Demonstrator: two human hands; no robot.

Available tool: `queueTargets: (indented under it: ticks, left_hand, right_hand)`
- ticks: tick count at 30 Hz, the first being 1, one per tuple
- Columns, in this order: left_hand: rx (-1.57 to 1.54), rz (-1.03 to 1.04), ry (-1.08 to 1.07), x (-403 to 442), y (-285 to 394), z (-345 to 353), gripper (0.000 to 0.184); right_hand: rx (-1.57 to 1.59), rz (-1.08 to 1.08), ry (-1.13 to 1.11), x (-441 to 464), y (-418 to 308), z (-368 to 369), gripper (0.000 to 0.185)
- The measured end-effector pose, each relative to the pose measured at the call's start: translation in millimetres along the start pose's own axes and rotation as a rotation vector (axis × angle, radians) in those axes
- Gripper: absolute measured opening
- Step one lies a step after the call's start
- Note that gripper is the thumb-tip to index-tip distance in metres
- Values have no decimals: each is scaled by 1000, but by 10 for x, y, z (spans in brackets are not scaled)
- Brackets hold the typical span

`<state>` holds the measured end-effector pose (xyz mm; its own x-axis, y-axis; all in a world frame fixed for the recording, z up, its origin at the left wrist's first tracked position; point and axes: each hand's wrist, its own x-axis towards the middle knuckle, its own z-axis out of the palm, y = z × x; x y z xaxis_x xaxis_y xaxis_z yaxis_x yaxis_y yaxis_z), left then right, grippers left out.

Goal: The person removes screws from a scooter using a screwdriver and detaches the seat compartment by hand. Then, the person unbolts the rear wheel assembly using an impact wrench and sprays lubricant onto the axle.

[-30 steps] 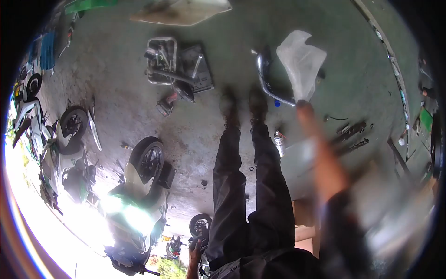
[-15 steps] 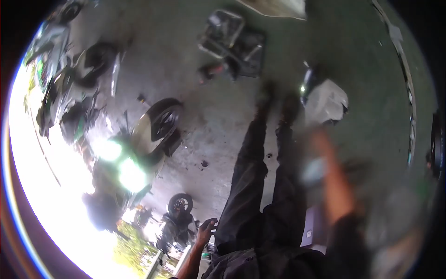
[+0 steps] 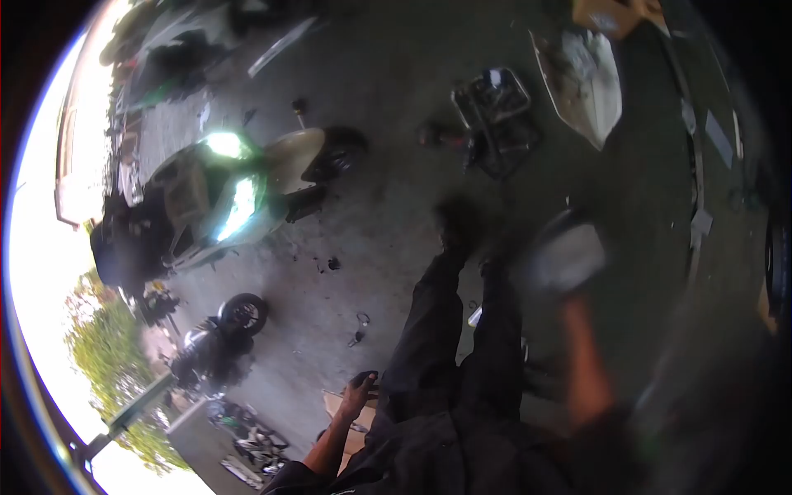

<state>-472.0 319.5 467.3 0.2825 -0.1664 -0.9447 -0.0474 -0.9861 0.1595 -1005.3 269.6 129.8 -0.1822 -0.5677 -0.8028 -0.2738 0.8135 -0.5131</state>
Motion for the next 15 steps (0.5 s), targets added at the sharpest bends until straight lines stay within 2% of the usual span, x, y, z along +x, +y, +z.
queueTargets:
  ticks: [8, 13, 14, 15]
  left_hand:
    - [-146, 42, 14, 58, -533, -332, 53]
    - [-247, 84, 50, 289, -682, -661, 53]
    - [-187, 106, 65, 423, -714, -758, 53]
    - [-127, 122, 70, 513, -745, -855, 54]
  right_hand:
    - [-23, -54, -70, -353, -1090, 81, 40]
    - [195, -24, -159, -515, -1354, 360, 39]
    - [164, 84, -86, -1122, -2157, 451, 38]
    - [214, 61, -81, -1103, -2123, 517, 37]
